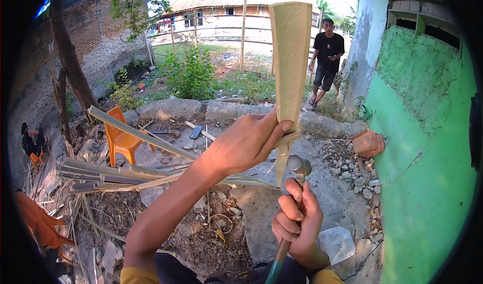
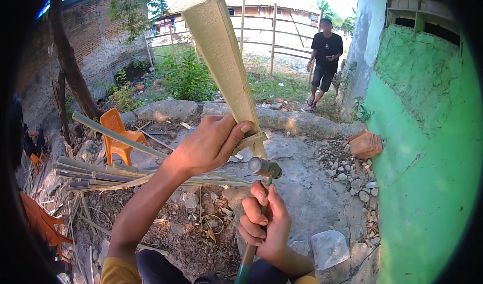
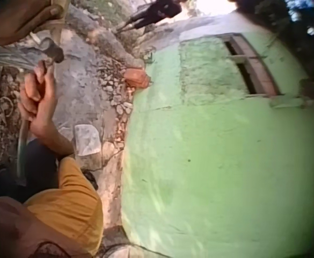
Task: The person aligns bamboo slats on the ground, hammers nails through them into a bamboo crossbar using a hammer, and lifts the assembled bamboo structure.
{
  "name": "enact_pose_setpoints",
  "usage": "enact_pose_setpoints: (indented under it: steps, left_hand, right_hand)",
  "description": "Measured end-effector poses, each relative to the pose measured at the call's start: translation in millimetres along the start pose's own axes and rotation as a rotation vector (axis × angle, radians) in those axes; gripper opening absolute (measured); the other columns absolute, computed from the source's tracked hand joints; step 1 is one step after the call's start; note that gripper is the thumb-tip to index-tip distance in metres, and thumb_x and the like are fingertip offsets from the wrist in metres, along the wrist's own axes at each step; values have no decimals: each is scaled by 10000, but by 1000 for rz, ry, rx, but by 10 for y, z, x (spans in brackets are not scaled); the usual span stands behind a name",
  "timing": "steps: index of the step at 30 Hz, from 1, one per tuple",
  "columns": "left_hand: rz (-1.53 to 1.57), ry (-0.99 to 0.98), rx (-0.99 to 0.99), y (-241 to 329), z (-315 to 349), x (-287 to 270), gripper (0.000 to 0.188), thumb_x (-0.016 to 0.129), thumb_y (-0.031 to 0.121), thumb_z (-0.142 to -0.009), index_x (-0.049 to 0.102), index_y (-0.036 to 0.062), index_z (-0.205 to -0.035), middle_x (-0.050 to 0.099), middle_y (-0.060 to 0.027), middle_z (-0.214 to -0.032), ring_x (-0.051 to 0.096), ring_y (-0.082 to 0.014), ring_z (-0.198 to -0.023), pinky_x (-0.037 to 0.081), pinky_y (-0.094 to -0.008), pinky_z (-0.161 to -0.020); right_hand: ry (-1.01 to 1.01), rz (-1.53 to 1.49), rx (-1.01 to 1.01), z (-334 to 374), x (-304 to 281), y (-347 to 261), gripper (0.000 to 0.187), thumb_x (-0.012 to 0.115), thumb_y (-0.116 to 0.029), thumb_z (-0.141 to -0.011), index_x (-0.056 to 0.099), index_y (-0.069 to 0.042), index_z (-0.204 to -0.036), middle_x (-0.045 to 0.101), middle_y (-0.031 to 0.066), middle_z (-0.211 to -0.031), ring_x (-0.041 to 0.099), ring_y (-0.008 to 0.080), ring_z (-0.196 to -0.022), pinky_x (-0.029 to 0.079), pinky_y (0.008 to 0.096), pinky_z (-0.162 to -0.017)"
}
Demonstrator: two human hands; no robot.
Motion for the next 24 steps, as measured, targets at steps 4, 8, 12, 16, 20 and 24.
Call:
enact_pose_setpoints:
  steps: [4, 8, 12, 16, 20, 24]
  left_hand:
    - [-38, 7, 19, 13, -33, 26, 296, 457, 264, -1082, 565, -11, -1100, 649, -262, -804, 643, -482, -769, 477, -543, -682]
    - [-27, 8, 30, -12, -12, 28, 297, 452, 268, -1084, 556, -8, -1118, 643, -261, -799, 637, -489, -768, 475, -544, -684]
    - [-13, 3, 50, -20, 2, 38, 286, 454, 257, -1083, 553, -8, -1126, 643, -252, -809, 632, -489, -758, 470, -547, -684]
    - [-28, 9, 48, -81, -7, 74, 274, 453, 248, -1082, 551, -3, -1127, 649, -244, -822, 632, -486, -750, 470, -548, -681]
    - [10, 33, 104, -94, -7, 76, 372, 455, 301, -1076, 454, 31, -1332, 641, -281, -744, 621, -512, -718, 465, -599, -646]
    - [38, 15, 85, -53, -21, 50, 368, 458, 305, -1075, 457, 28, -1317, 639, -279, -738, 621, -511, -727, 460, -606, -644]
  right_hand:
    - [286, -149, -265, -121, -336, -131, 285, 395, -428, -1099, 492, -194, -968, 304, -58, -590, 182, 49, -370, 196, 225, -315]
    - [118, 23, -93, -186, -118, 27, 262, 422, -386, -1097, 518, -171, -982, 324, -65, -624, 206, 42, -406, 205, 221, -319]
    - [257, -13, -270, -242, -207, 51, 278, 398, -410, -1099, 508, -185, -981, 316, -61, -610, 193, 46, -393, 201, 228, -322]
    - [98, 32, -146, -229, -149, 136, 281, 406, -414, -1096, 507, -178, -983, 316, -61, -619, 190, 43, -391, 216, 223, -324]
    - [257, 49, -333, -253, -194, 165, 289, 389, -432, -1097, 501, -190, -985, 305, -66, -616, 189, 48, -386, 210, 230, -321]
    - [162, 48, -279, -275, -73, 208, 276, 401, -409, -1096, 499, -171, -996, 304, -66, -619, 191, 39, -389, 200, 218, -315]
Point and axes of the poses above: each hand's wrist, its own z-axis away from the middle knuckle, its own x-axis out of the palm, y = z × x, the point moved 2 cm from there along -z, towards the middle knuckle
